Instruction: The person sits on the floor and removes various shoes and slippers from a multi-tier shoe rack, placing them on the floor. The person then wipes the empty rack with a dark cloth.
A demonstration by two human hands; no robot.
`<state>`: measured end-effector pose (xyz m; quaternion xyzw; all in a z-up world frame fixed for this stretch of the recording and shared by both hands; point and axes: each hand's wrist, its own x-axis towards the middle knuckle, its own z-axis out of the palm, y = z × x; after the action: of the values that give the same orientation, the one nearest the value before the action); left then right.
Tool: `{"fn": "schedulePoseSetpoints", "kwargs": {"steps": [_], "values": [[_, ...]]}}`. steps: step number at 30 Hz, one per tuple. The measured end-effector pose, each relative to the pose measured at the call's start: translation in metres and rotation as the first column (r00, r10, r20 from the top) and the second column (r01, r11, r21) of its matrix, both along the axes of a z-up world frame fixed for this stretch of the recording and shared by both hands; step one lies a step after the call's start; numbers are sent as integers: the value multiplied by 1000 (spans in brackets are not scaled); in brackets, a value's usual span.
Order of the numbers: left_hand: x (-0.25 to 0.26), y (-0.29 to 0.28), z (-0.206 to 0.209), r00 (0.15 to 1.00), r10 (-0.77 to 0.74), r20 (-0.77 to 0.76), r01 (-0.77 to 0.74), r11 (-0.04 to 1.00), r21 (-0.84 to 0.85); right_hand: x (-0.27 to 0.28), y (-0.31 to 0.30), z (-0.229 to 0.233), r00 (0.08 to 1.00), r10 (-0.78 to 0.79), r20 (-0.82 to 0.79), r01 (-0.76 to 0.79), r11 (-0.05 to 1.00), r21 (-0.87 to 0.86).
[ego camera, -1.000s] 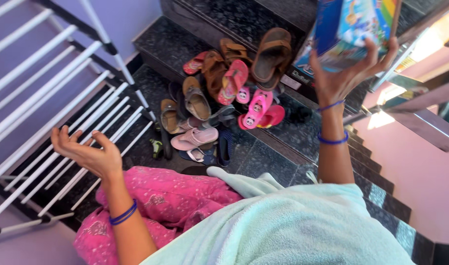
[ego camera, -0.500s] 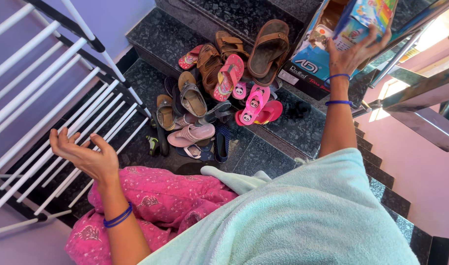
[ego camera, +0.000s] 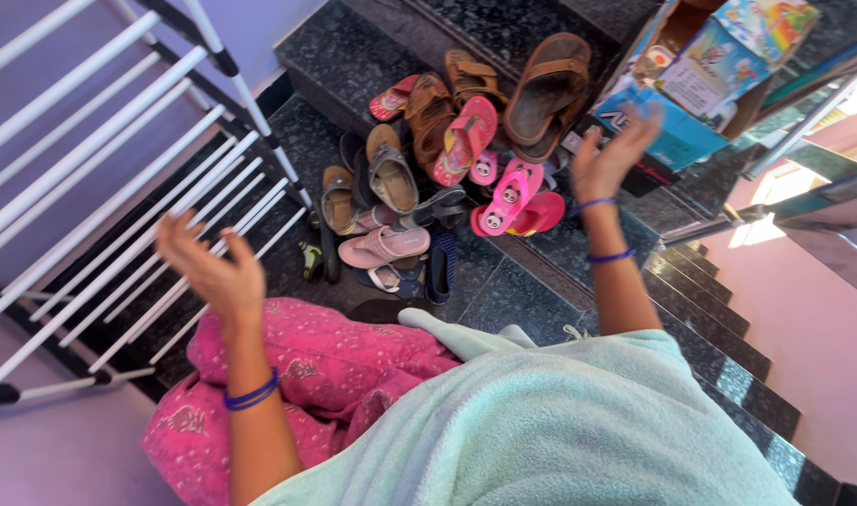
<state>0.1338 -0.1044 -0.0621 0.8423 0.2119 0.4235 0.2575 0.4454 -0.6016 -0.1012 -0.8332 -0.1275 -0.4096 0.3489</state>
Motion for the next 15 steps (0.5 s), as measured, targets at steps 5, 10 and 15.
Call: {"fn": "schedulePoseSetpoints", "kwargs": {"steps": [5, 10, 15], "values": [[8, -55, 11, 982, -165, 93, 167, 986, -11, -78, 141, -44, 920, 355, -163, -328, 929, 172], [20, -111, -12, 898, -433, -74, 433, 901, -21, -168, 287, -43, -208, 970, -127, 101, 150, 983], [36, -84, -74, 928, -122, -352, 51, 978, -204, -198, 331, 20, -160, 980, 115, 106, -99, 989]]}}
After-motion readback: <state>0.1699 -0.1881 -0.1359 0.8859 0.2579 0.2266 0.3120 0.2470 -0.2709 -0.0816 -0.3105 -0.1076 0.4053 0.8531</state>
